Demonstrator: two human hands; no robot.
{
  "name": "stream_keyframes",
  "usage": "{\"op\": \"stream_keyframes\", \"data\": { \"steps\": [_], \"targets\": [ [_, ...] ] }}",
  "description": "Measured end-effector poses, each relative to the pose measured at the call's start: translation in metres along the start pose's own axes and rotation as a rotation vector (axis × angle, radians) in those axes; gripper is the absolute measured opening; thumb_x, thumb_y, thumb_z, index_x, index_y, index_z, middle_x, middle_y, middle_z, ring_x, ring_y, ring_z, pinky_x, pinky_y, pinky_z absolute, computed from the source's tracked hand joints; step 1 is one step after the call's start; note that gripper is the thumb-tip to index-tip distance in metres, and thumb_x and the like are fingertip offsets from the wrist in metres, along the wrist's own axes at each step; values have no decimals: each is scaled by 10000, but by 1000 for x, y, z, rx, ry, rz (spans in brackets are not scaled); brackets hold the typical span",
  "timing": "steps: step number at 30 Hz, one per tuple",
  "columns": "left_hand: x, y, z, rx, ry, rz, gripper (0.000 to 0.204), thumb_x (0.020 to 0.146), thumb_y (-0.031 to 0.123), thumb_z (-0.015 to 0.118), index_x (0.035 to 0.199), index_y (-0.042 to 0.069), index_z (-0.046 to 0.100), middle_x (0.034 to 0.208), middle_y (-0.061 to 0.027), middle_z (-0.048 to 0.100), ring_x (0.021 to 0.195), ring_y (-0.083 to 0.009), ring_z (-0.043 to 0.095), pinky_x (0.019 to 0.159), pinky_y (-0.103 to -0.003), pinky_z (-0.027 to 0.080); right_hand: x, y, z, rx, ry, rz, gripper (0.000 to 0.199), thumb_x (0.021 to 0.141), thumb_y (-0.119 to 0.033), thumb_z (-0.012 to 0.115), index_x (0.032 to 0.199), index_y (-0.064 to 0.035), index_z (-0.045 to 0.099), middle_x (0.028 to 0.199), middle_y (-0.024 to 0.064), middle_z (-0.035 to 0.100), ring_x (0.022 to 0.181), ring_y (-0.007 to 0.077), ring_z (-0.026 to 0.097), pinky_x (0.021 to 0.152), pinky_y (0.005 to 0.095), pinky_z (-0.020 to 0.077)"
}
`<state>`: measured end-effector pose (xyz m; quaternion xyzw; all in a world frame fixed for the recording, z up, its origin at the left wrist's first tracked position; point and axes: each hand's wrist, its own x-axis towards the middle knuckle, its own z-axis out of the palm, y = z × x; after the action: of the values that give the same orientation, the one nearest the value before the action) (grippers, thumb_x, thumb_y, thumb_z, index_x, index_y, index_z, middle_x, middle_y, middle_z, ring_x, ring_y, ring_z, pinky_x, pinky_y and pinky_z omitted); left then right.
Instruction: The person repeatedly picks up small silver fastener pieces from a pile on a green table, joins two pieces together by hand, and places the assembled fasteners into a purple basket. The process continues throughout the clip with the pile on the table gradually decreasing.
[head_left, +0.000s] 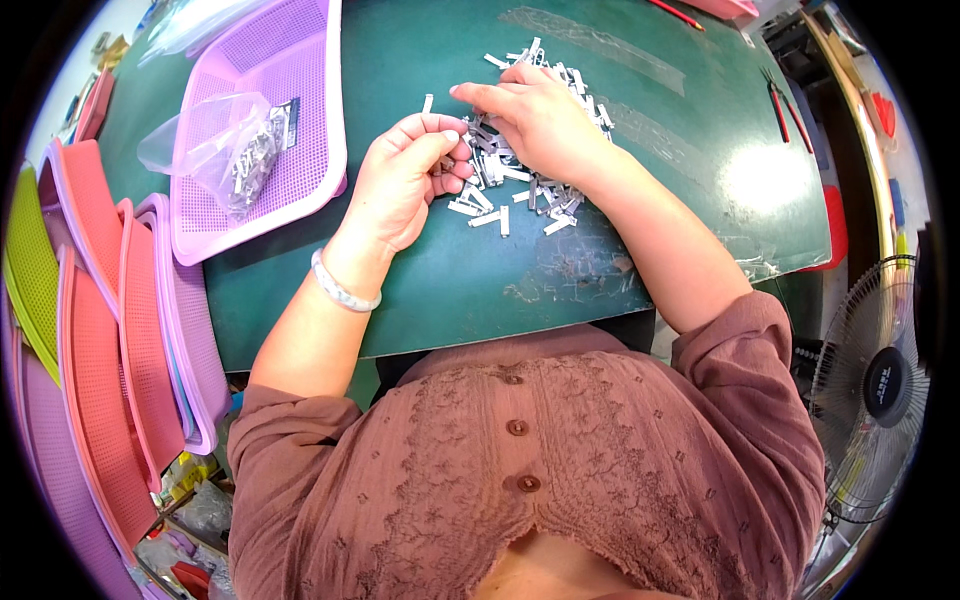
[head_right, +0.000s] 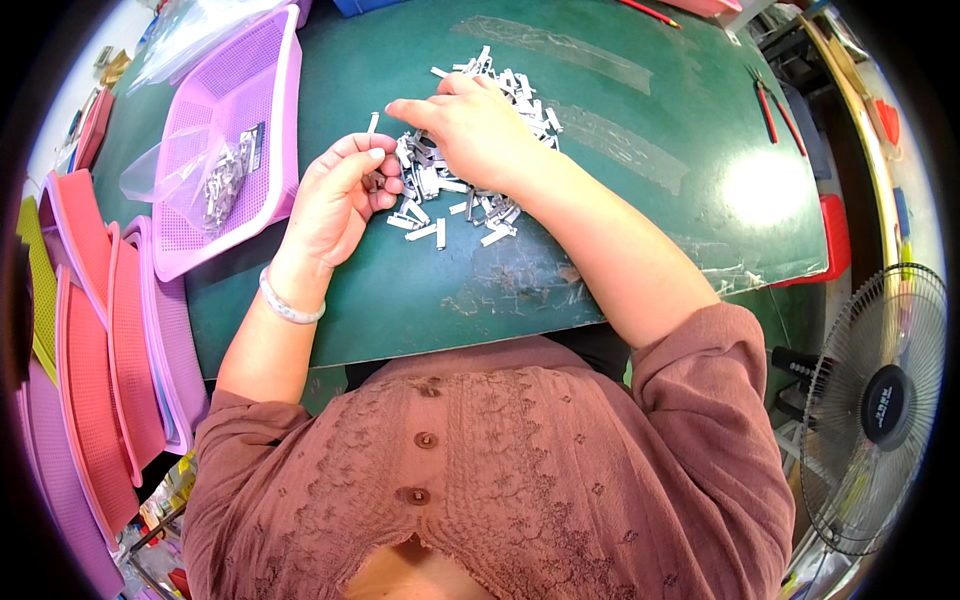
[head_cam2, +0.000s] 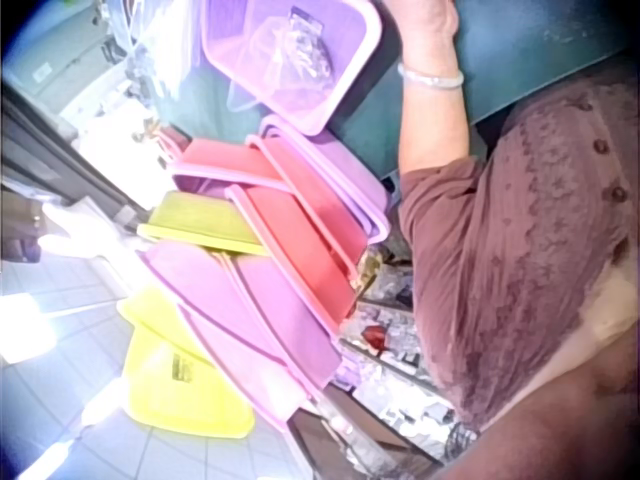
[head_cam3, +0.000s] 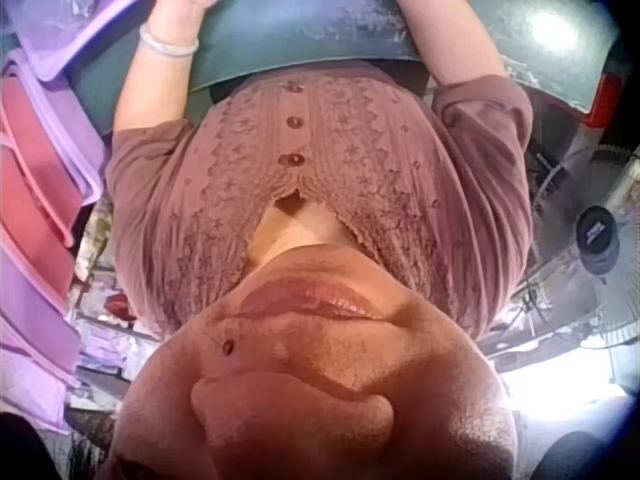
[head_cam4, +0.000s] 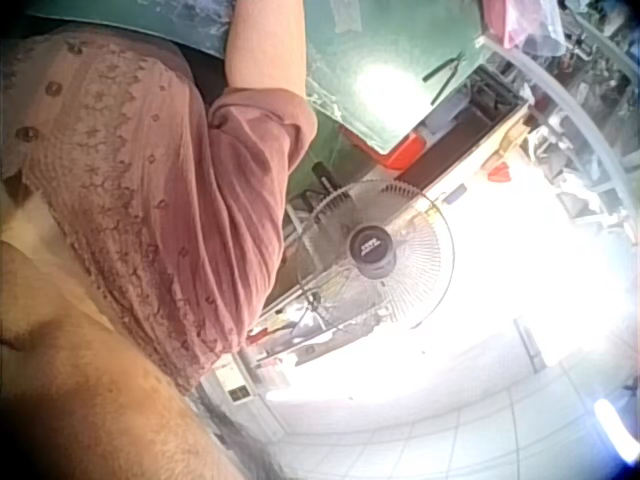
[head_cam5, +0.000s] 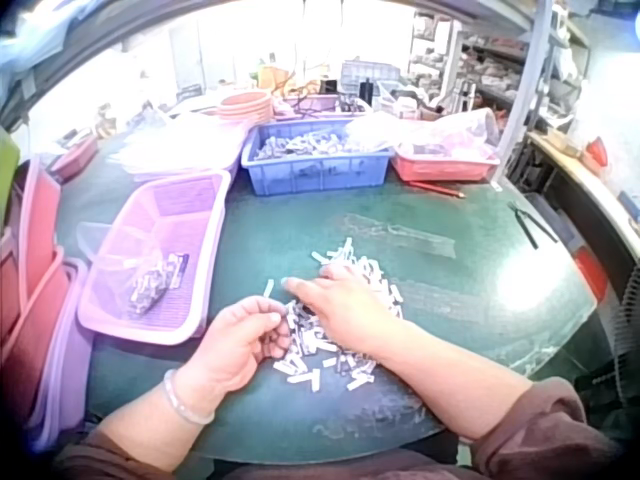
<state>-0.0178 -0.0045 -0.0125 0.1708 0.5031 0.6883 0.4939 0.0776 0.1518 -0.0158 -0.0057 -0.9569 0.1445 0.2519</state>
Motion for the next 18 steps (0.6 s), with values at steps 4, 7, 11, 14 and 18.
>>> {"op": "stream_keyframes", "data": {
  "steps": [4,7,11,14,18],
  "targets": [
    [0,0,1,16,3,-2,120,847,87,498,934,30,558,758,-34,565,647,-109,532,563,-207,430,-1,5,1,194,28,53,369,703,-2,561,1052,-117,593,790,32,633,811,239,523,746,338,428],
    [1,-2,0,37,5,-7,115,845,82,501,930,31,559,750,-31,563,636,-103,527,553,-204,423,0,7,-5,205,16,105,383,717,1,567,1080,-121,584,791,46,610,804,230,526,712,334,446],
    [0,-1,2,55,13,-14,108,845,79,503,922,31,561,739,-27,561,627,-99,524,548,-200,420,-1,8,1,221,18,5,397,710,8,568,1086,-119,577,784,29,613,798,228,534,735,342,435],
    [0,-1,2,65,22,-15,105,846,79,503,918,31,563,735,-25,560,624,-97,522,545,-198,418,0,5,-2,102,-56,-35,395,708,7,571,1084,-114,572,776,23,610,797,226,540,757,349,424],
    [0,-1,2,73,21,-14,104,848,82,503,915,30,564,733,-25,561,621,-96,521,544,-198,417,0,4,-1,90,-32,-42,379,704,5,575,1067,-106,572,745,27,593,771,223,542,748,350,420]
  ]
}}
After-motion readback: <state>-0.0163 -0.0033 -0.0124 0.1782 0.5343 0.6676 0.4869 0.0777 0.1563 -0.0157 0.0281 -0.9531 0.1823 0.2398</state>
